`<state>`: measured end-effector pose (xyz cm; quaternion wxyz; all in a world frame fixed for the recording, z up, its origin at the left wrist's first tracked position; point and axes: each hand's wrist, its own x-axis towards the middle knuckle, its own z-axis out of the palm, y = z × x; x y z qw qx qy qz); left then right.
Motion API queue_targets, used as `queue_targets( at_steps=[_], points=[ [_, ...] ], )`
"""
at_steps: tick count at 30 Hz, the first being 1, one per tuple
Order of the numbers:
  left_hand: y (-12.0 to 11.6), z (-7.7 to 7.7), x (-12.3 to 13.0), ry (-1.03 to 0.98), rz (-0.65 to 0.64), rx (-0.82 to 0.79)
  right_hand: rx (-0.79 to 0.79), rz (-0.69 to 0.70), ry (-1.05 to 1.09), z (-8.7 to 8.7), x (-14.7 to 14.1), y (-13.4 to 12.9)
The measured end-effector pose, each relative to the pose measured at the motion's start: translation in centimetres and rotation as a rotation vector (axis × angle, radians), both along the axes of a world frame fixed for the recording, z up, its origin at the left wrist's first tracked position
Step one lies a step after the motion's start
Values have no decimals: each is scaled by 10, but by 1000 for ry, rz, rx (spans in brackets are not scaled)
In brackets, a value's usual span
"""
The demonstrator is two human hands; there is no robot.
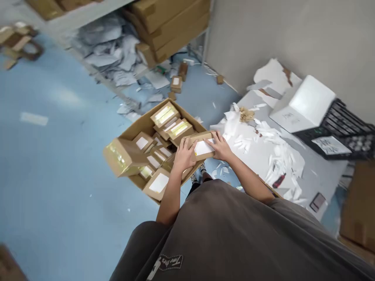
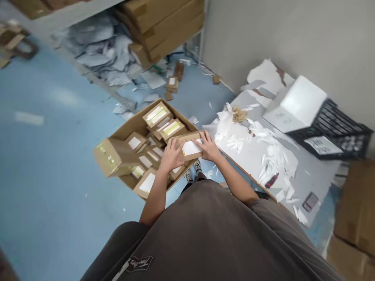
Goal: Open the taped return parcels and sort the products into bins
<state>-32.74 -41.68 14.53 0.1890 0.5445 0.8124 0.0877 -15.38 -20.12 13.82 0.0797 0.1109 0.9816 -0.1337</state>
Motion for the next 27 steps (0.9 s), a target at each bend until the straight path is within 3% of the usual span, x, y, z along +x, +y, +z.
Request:
queue_targets(
  at_steps=[4, 8, 12, 16, 19, 22, 24, 27],
  points=[
    [51, 10, 20, 19, -175, 9, 30, -215, 10, 11, 56, 8],
    [112, 15, 58, 43, -358, 13, 63, -425, 32, 10, 119, 17],
    [183, 14, 114, 69, -543, 14, 85, -642, 28, -3, 191, 35],
    [261, 9, 188, 93, -720, -4, 98, -823, 84, -21, 273, 60],
    [317, -2, 246, 82, -840, -36, 83, -967, 117, -38, 324, 77],
    [364, -24, 294, 91, -919, -83, 18, -1106, 50, -57, 353, 95],
    [385, -42, 316, 114, -903, -153, -56, -1188, -43, -72, 360, 107],
    [393, -68, 335, 118, -809, -309, -189, -1306, -147, -95, 366, 121]
  ],
)
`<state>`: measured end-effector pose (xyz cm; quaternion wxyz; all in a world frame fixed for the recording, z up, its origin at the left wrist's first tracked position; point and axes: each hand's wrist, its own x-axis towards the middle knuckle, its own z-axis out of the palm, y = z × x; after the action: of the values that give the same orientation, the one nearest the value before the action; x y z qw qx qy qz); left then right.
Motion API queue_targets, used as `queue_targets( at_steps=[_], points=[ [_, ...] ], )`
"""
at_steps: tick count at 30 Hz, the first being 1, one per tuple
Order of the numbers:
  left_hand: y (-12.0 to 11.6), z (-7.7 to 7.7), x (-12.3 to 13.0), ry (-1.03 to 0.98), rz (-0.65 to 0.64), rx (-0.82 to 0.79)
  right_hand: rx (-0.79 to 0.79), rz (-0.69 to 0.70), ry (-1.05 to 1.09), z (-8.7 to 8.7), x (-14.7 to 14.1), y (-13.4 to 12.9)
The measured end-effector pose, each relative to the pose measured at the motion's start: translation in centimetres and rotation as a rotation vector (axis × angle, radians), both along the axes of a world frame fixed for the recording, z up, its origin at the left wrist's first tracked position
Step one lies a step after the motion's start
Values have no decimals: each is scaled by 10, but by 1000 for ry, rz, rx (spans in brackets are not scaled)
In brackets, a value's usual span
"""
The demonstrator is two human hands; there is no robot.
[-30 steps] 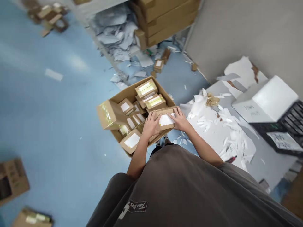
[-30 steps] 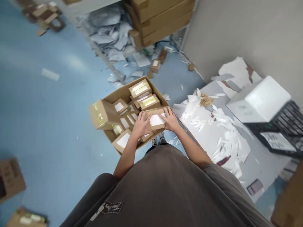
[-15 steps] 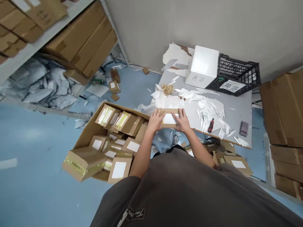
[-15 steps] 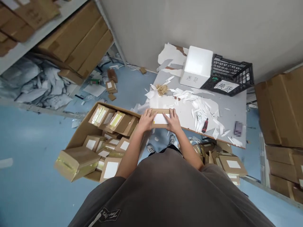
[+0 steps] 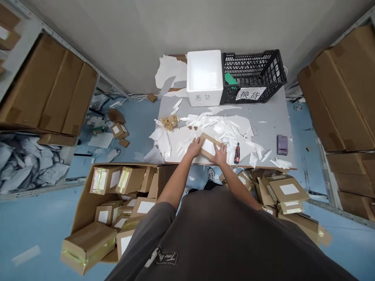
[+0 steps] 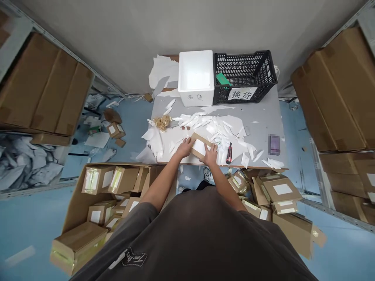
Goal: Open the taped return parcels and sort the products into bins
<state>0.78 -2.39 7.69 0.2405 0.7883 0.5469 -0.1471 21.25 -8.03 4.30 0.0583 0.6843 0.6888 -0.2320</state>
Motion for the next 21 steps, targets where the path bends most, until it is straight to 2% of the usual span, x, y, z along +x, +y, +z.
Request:
queue_targets(
  at_steps=[4, 8, 10, 13, 15, 17, 21],
  points=[
    [-15, -24, 6, 39, 48, -147, -27, -29, 52, -27, 6, -1],
    [-24, -40, 5, 3, 91, -126, 49, -90, 101, -41, -1, -4],
    [-26, -49, 6, -36, 162, -71, 33, -159, 97, -41, -11, 2],
    [-37, -64, 5, -128, 357, 36, -94, -256, 26, -34, -27, 19],
    [-49, -74, 3, -218, 463, 46, -185, -265, 16, -28, -32, 30],
    [-60, -83, 0, -322, 471, -8, -253, -218, 56, -24, -33, 35],
    [-68, -101, -7, -481, 385, -153, -293, -158, 122, -25, -28, 31]
  ],
)
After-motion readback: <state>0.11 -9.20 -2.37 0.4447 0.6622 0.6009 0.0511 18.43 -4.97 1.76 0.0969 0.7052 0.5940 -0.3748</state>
